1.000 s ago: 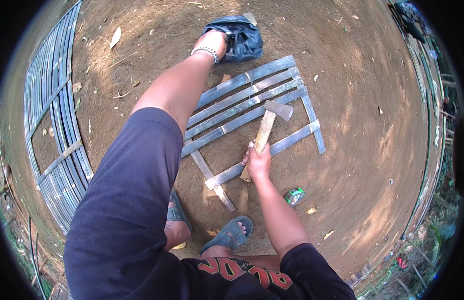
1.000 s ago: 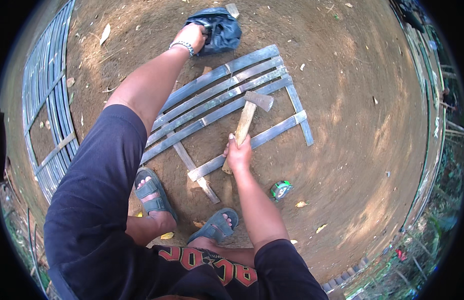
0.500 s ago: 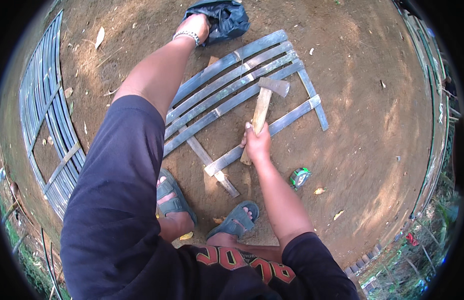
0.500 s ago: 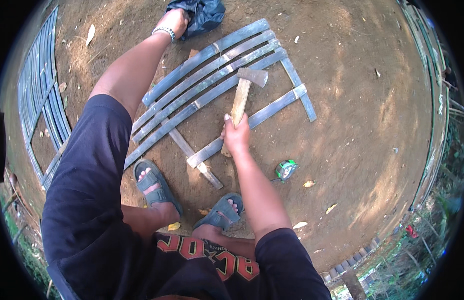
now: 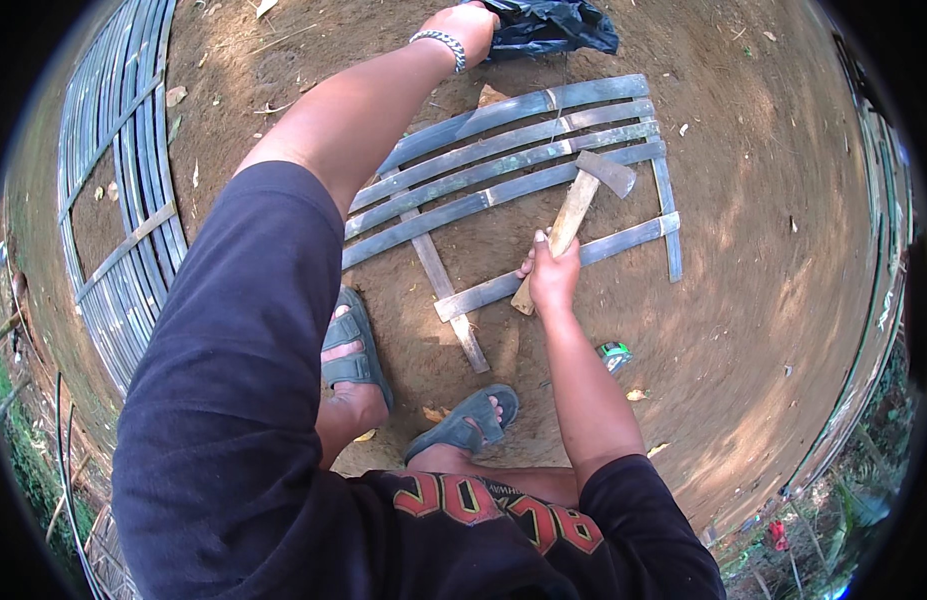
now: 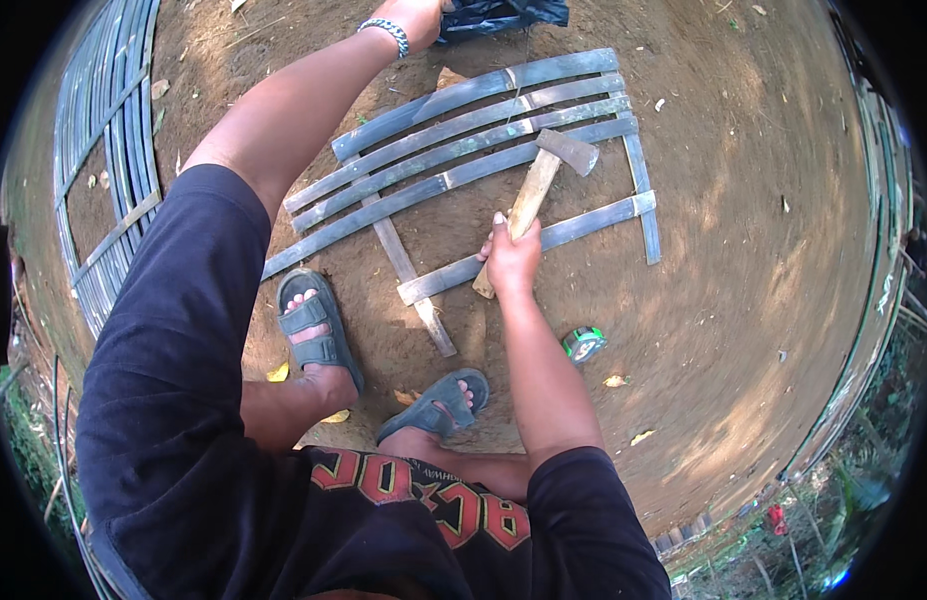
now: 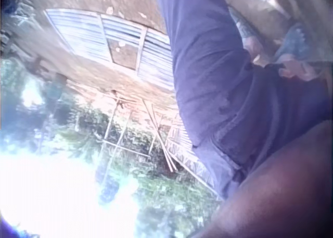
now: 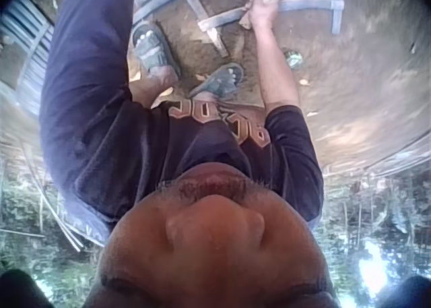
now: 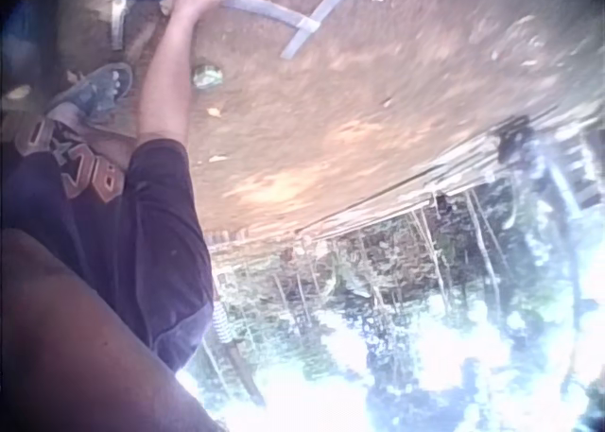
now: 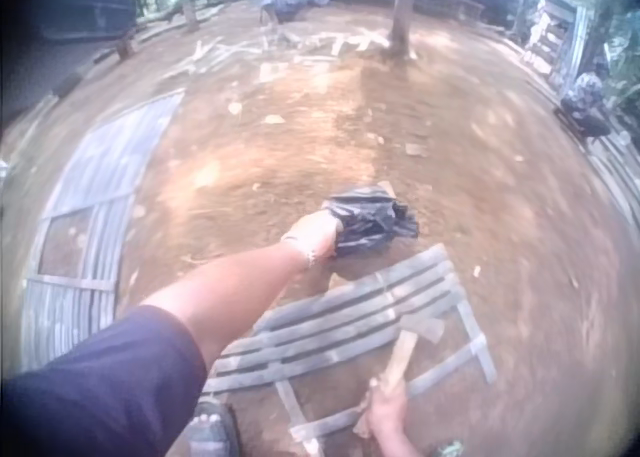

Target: The person assembles a rectangular bamboo frame by nailing thin bamboo strips to a metal grid structure. They use a hammer to drive nails into the bamboo, securing the pieces together on the ground.

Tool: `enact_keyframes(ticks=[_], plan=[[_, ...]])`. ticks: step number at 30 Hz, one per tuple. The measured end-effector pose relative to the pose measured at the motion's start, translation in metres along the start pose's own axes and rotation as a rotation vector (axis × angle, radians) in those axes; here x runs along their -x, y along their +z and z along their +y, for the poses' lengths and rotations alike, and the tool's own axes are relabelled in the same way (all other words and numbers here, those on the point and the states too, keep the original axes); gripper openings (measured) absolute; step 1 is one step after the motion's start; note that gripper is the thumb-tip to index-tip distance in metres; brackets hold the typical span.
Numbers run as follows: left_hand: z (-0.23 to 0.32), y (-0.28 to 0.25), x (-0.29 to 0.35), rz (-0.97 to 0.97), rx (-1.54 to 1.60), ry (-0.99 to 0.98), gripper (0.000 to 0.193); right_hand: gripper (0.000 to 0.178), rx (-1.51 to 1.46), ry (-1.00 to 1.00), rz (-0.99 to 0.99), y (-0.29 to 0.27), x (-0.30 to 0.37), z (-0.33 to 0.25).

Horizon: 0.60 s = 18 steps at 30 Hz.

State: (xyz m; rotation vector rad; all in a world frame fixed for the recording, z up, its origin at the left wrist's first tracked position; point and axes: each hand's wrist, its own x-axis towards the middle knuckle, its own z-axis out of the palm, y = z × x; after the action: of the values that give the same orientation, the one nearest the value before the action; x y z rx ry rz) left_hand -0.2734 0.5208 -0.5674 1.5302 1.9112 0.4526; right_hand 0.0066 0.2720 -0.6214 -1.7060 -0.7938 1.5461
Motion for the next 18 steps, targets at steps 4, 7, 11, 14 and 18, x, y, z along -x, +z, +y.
enact_keyframes(ticks=[4,7,11,14,18], plan=[[-0.002,0.001,0.005,0.019,0.046,0.017,0.048,0.028,0.033,0.010,0.003,-0.001,-0.002,-0.001],[0.028,-0.001,0.024,0.104,0.571,-0.239,0.039,0.029,0.028,0.018,0.004,-0.002,-0.001,-0.001],[-0.007,0.006,0.005,0.292,-0.165,0.193,0.017,0.028,0.049,0.020,0.005,-0.003,-0.002,0.000],[-0.020,0.006,0.013,0.518,-0.020,0.325,0.019,0.028,0.040,0.012,-0.017,-0.001,-0.003,0.003],[-0.021,0.000,0.036,0.552,0.432,0.179,0.015,0.028,0.043,0.008,-0.027,-0.001,-0.002,0.002]])
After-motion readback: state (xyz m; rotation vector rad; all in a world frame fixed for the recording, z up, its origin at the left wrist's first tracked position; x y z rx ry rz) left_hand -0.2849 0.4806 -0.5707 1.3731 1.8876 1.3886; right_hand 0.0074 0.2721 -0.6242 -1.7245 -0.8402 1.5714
